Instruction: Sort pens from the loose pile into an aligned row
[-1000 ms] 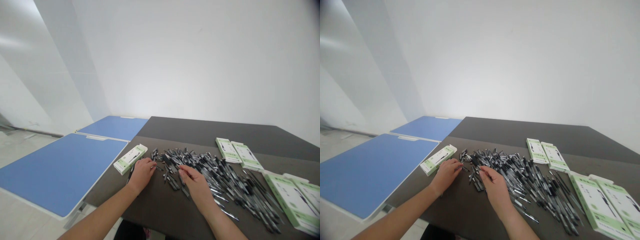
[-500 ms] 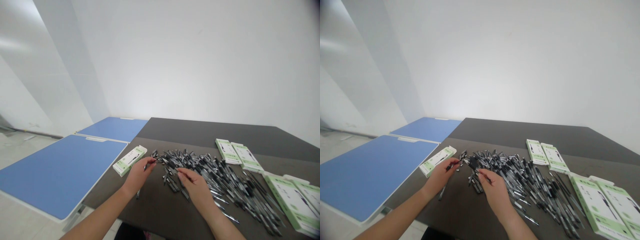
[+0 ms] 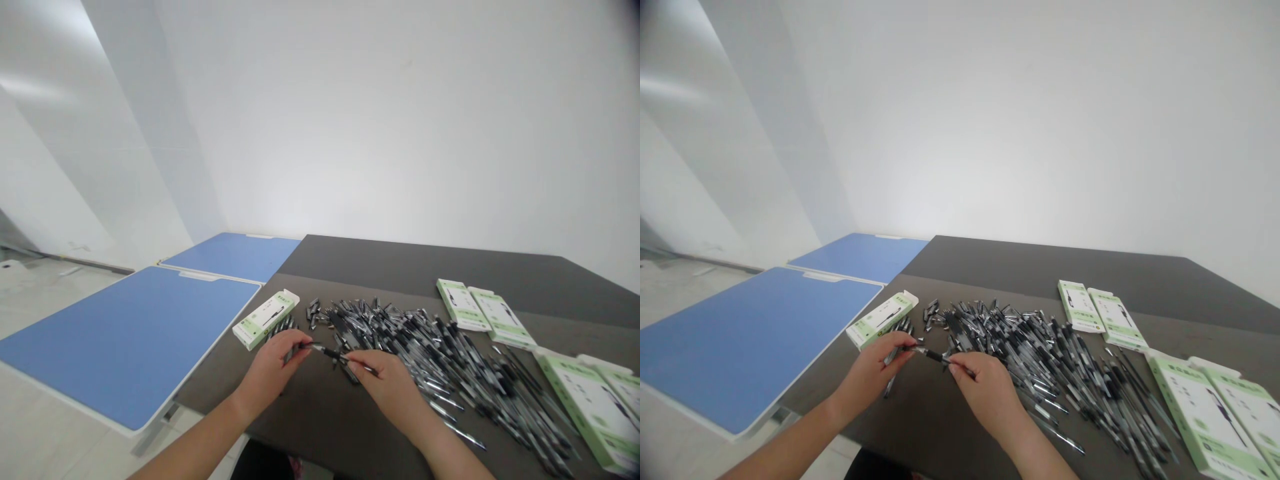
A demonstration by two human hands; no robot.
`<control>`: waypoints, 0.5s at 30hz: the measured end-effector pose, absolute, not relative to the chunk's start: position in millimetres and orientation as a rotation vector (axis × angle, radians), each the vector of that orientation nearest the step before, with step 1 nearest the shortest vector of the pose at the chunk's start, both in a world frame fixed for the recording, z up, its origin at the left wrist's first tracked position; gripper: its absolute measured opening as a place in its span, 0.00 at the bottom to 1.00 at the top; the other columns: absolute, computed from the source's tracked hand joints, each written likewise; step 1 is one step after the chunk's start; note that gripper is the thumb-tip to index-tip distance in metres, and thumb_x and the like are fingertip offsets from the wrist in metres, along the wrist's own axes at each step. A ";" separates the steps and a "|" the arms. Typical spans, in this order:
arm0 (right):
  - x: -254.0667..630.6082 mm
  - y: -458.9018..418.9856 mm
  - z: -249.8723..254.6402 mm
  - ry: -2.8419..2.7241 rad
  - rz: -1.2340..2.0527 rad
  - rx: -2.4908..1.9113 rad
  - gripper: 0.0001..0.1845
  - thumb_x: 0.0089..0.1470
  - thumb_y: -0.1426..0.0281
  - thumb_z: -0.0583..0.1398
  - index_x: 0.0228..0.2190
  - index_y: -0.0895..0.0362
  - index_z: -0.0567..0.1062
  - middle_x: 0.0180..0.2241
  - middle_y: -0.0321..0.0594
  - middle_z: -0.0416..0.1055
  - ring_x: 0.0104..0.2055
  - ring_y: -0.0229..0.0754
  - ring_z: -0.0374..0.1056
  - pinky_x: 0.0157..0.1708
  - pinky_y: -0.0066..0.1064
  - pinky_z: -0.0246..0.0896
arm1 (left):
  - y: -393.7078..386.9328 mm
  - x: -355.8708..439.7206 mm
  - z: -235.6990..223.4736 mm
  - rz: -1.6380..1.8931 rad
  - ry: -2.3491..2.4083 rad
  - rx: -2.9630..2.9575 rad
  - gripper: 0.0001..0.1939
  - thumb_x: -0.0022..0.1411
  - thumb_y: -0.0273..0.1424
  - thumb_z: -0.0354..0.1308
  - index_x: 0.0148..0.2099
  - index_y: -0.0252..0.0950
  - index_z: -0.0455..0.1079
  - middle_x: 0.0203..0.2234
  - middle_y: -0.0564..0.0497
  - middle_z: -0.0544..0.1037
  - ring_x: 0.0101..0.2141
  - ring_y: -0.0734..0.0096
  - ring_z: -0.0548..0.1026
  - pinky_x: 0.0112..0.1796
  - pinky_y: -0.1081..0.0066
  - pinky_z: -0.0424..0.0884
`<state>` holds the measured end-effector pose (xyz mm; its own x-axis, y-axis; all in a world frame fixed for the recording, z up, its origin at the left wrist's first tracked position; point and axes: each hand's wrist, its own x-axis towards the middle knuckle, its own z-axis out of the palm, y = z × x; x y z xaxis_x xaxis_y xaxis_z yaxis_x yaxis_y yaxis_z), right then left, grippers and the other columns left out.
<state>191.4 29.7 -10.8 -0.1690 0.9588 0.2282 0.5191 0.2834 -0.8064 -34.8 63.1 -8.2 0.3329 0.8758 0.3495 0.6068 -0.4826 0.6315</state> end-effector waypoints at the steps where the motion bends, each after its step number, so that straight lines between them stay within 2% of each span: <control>1: 191.4 29.7 -11.3 -1.828 0.747 -1.323 0.12 0.51 0.68 0.56 0.33 0.50 0.80 0.34 0.38 0.78 0.36 0.45 0.72 0.39 0.35 0.62 | 62.3 -34.8 -6.9 0.922 1.259 2.213 0.09 0.59 0.33 0.53 0.40 0.40 0.71 0.37 0.50 0.76 0.41 0.67 0.72 0.45 0.67 0.67; 10: 187.1 25.6 -16.3 -1.871 0.841 -1.241 0.13 0.53 0.68 0.55 0.34 0.52 0.79 0.33 0.40 0.78 0.37 0.45 0.71 0.39 0.34 0.63 | 58.6 -31.7 6.2 0.798 1.199 2.063 0.07 0.56 0.33 0.56 0.36 0.39 0.74 0.33 0.51 0.78 0.36 0.68 0.74 0.40 0.70 0.69; 15: 184.4 29.4 -23.8 -1.798 0.835 -1.322 0.14 0.53 0.67 0.54 0.37 0.55 0.78 0.37 0.42 0.77 0.40 0.47 0.71 0.43 0.37 0.61 | 65.9 -42.3 -2.2 0.806 1.253 2.006 0.16 0.59 0.33 0.53 0.50 0.40 0.68 0.43 0.50 0.76 0.41 0.69 0.74 0.44 0.70 0.69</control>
<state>184.4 29.4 -23.8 -0.1946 0.9635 0.1836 0.4813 0.2569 -0.8380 -42.3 65.9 -2.2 0.3599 0.9181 0.1659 0.5314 -0.3478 0.7724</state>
